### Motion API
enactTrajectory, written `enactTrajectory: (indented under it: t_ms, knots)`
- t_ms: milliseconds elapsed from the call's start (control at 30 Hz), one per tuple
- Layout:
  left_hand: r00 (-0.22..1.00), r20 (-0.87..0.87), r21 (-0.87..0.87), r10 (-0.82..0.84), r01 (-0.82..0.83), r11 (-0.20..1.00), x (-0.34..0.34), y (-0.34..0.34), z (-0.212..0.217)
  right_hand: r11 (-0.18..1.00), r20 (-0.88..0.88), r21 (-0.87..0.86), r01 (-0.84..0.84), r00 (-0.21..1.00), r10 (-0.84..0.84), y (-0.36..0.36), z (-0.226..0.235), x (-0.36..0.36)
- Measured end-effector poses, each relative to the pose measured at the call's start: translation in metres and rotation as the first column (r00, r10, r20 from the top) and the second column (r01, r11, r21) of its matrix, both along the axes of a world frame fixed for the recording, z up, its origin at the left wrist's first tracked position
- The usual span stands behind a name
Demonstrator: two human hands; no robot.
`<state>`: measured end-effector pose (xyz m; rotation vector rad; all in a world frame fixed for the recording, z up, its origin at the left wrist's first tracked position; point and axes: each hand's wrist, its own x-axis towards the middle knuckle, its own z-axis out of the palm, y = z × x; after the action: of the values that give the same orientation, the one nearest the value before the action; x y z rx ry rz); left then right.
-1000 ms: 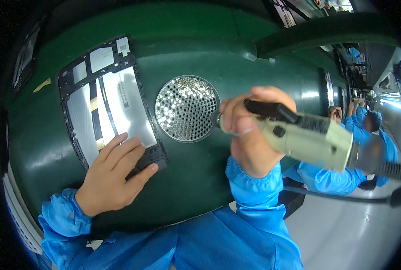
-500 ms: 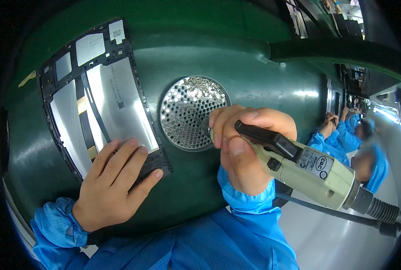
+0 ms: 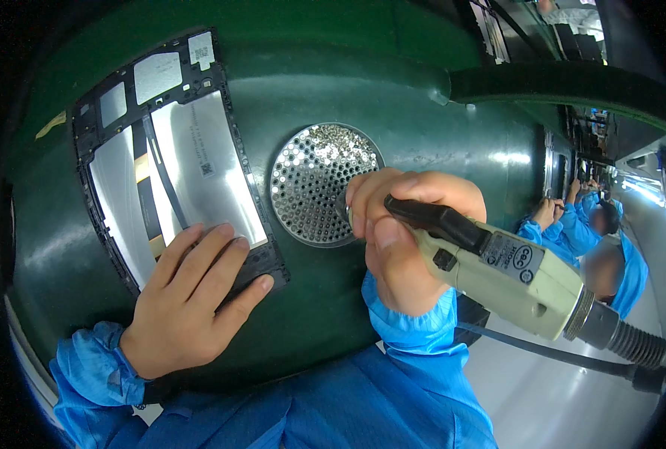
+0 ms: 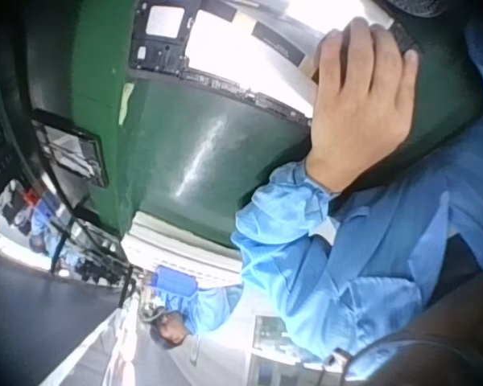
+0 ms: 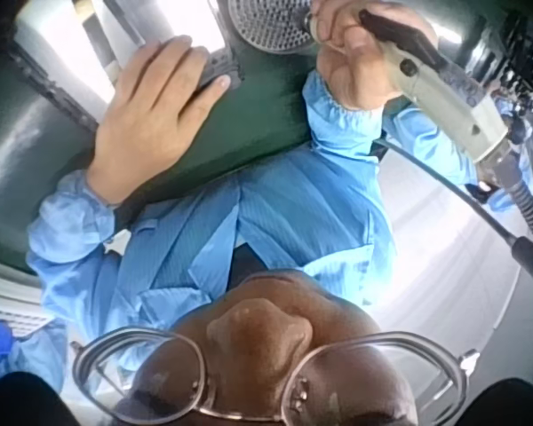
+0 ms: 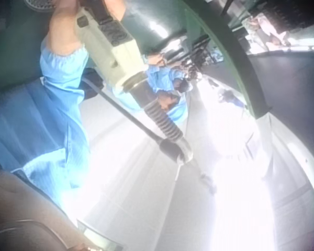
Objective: The user is assembling electronic components, specifically tablet-like devices, on an assembly line.
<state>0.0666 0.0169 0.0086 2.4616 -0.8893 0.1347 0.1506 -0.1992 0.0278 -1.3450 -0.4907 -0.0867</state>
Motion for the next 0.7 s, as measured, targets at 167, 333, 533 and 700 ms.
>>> enactTrajectory:
  t_ms: [167,333,533,700]
  knots:
    - [1.0,0.016,-0.011,-0.004,0.004,1.0,0.0011,-0.0002,-0.0016,0.999,-0.018,0.004,0.052,0.998,-0.052,0.0017,-0.001,-0.0008]
    - [1.0,0.028,-0.011,-0.006,0.006,1.0,0.0006,0.0009,-0.0013,0.998,-0.009,0.016,0.056,0.998,-0.056,0.0031,-0.0027,-0.0005]
    - [0.999,0.042,-0.022,-0.005,0.006,1.0,-0.0016,-0.0001,-0.0034,0.999,-0.008,-0.007,0.04,0.999,-0.04,0.0025,-0.0035,-0.0018]
    - [0.999,0.037,-0.055,0.008,-0.006,0.998,-0.0041,-0.0015,-0.0065,0.996,0.075,0.022,0.084,0.994,-0.085,0.0,0.0011,-0.0061]
